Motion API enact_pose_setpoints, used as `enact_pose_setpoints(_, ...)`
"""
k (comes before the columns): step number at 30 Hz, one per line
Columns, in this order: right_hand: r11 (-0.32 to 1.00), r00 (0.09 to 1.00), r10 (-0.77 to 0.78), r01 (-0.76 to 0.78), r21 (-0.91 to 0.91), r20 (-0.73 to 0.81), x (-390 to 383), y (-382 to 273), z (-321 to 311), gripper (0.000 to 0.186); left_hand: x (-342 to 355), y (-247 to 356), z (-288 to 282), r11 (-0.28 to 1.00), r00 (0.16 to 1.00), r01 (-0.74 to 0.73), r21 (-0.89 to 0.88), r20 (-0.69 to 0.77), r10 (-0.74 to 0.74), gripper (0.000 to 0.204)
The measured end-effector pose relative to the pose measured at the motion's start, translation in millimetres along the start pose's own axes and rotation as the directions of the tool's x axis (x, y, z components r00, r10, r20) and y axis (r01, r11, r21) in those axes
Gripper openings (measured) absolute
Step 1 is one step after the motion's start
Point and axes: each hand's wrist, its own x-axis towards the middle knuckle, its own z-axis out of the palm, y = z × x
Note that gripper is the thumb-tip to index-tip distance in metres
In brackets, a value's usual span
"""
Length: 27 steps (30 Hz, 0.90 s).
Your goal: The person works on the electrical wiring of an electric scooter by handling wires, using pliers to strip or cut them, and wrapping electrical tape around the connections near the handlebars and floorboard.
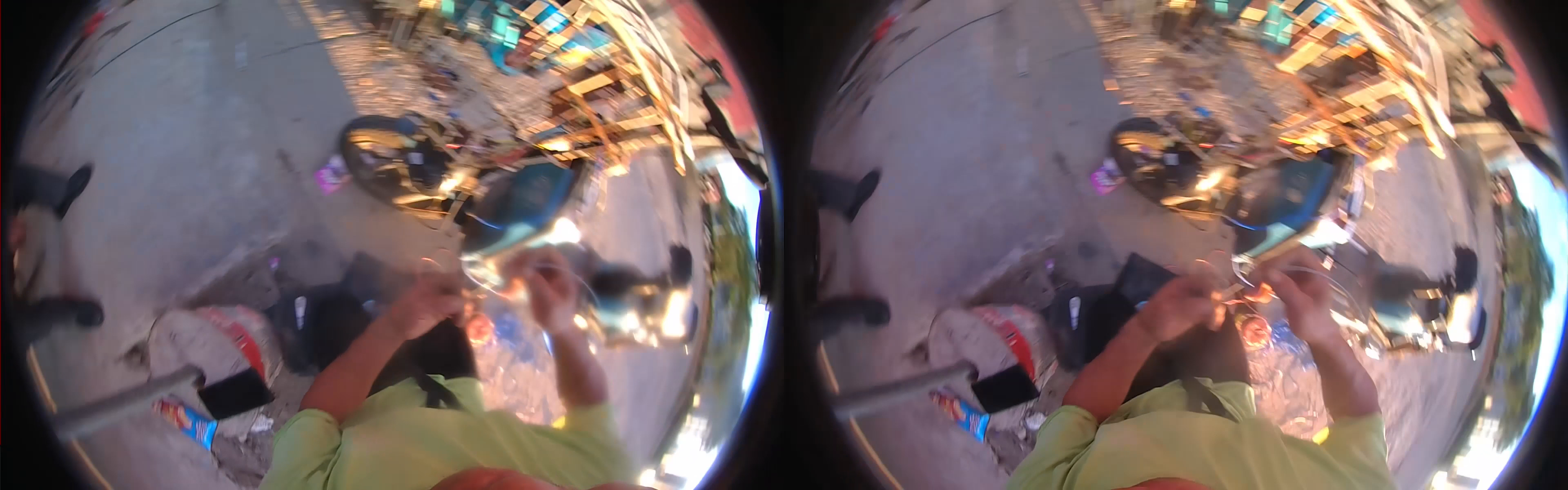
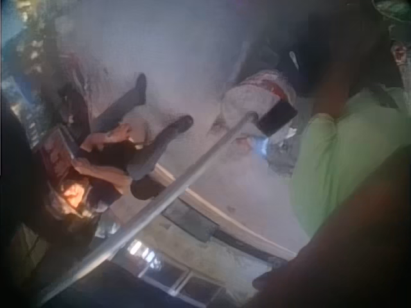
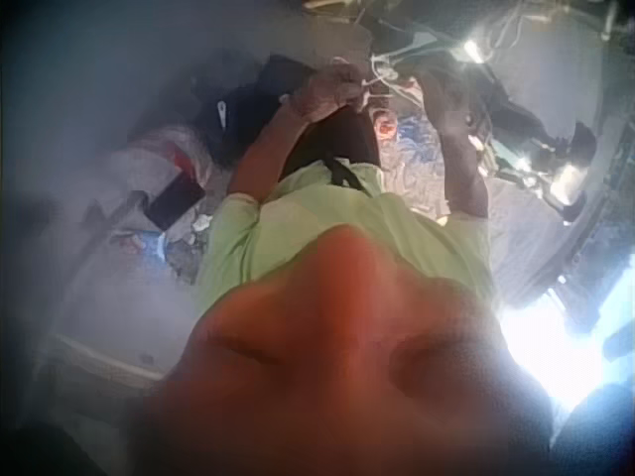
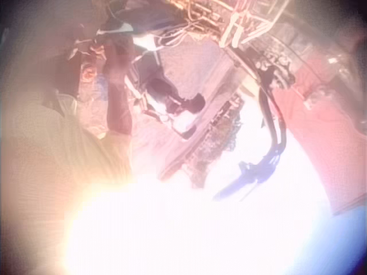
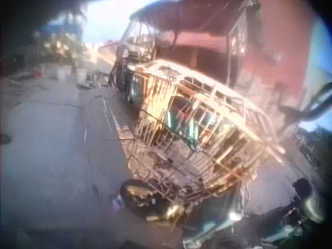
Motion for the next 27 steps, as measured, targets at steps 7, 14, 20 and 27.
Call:
enact_pose_setpoints(7, 0.906, 0.998, -0.034, 0.011, -0.422, -0.047, -29.8, 20.3, -19.9, 0.008, -6.3, -19.3, 12.9, 0.867, 0.969, 0.121, 0.484, -0.247, 0.003, 0.012)
enact_pose_setpoints(14, 0.829, 0.981, -0.191, 0.176, -0.531, 0.028, -19.9, 28.1, 1.9, 0.015, -2.8, -11.6, 25.8, 0.368, 0.689, 0.164, 0.915, -0.373, 0.621, 0.017)
enact_pose_setpoints(20, 0.738, 0.937, -0.343, 0.315, -0.597, 0.071, -14.0, 16.9, 27.1, 0.01, 19.1, 9.3, 23.6, 0.441, 0.598, 0.241, 0.865, -0.49, 0.634, 0.02)
enact_pose_setpoints(27, 0.959, 0.939, -0.165, 0.082, -0.27, -0.301, -17.7, -28.7, -24.2, 0.008, 26.4, 24.3, 22.5, 0.667, 0.838, -0.075, 0.742, -0.315, 0.445, 0.015)
